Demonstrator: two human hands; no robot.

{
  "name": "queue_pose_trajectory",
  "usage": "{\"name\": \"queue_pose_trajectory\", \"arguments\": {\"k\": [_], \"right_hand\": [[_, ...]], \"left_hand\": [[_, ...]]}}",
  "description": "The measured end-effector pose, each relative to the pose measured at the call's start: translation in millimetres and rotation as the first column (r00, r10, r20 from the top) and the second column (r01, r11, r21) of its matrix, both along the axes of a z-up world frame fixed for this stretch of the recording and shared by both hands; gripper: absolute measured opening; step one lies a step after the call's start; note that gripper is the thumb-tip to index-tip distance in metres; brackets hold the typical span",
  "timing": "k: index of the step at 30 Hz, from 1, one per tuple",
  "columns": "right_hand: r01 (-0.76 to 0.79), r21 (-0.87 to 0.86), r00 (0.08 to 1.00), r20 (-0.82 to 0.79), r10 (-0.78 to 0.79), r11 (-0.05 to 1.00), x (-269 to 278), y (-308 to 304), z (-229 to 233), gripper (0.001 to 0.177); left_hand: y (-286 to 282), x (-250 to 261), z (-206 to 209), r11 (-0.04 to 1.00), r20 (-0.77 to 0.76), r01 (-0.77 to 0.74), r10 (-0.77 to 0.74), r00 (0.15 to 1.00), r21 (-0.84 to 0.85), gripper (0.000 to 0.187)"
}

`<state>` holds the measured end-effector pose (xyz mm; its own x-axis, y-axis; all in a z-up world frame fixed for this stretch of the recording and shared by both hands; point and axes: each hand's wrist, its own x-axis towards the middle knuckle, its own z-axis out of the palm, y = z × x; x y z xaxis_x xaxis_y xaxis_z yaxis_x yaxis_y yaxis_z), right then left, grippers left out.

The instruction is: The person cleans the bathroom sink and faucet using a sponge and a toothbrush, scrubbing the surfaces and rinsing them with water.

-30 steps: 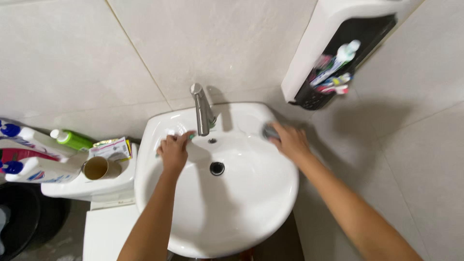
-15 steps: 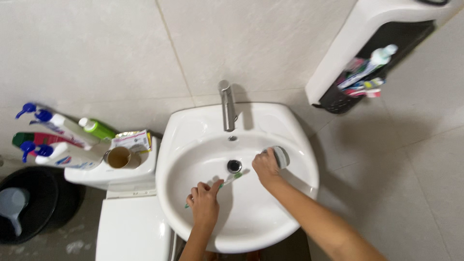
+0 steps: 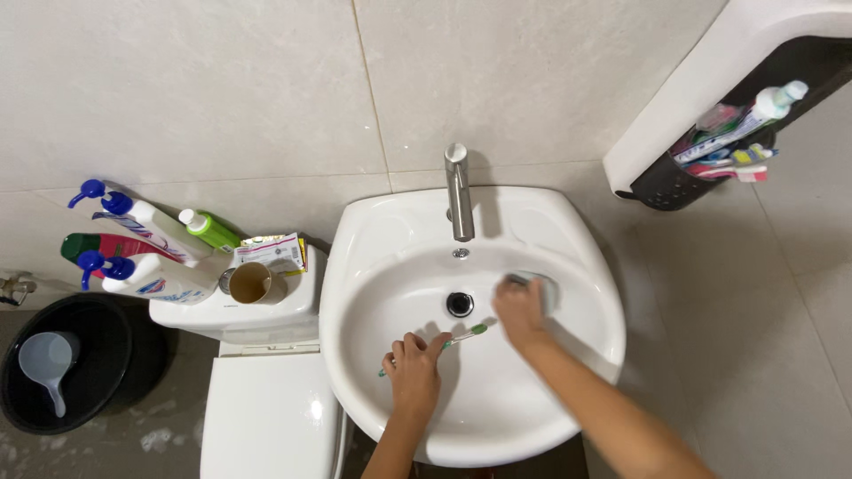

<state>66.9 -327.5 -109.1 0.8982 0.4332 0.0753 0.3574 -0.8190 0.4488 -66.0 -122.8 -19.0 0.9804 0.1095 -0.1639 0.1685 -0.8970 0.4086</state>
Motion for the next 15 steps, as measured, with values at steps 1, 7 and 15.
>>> {"name": "queue_pose_trajectory", "arguments": {"k": [1, 7, 15], "right_hand": [[0.002, -0.002, 0.999, -0.034, -0.002, 1.000, 10, 5, -7, 0.027], [0.039, 0.061, 0.961, -0.276, -0.020, 0.997, -39, -92, 79, 0.043], [-0.103, -0.015, 0.994, -0.045, 0.102, 0.995, -4, -38, 21, 0.018]], "left_hand": [[-1, -1, -1, 1.000, -0.021, 0.010, -0.010, 1.000, 0.006, 0.059], [-2, 3, -7, 0.999, -0.029, 0.005, -0.006, 1.000, -0.032, 0.047], [1, -2, -7, 0.998, -0.028, 0.002, -0.004, 1.000, -0.065, 0.045]]}}
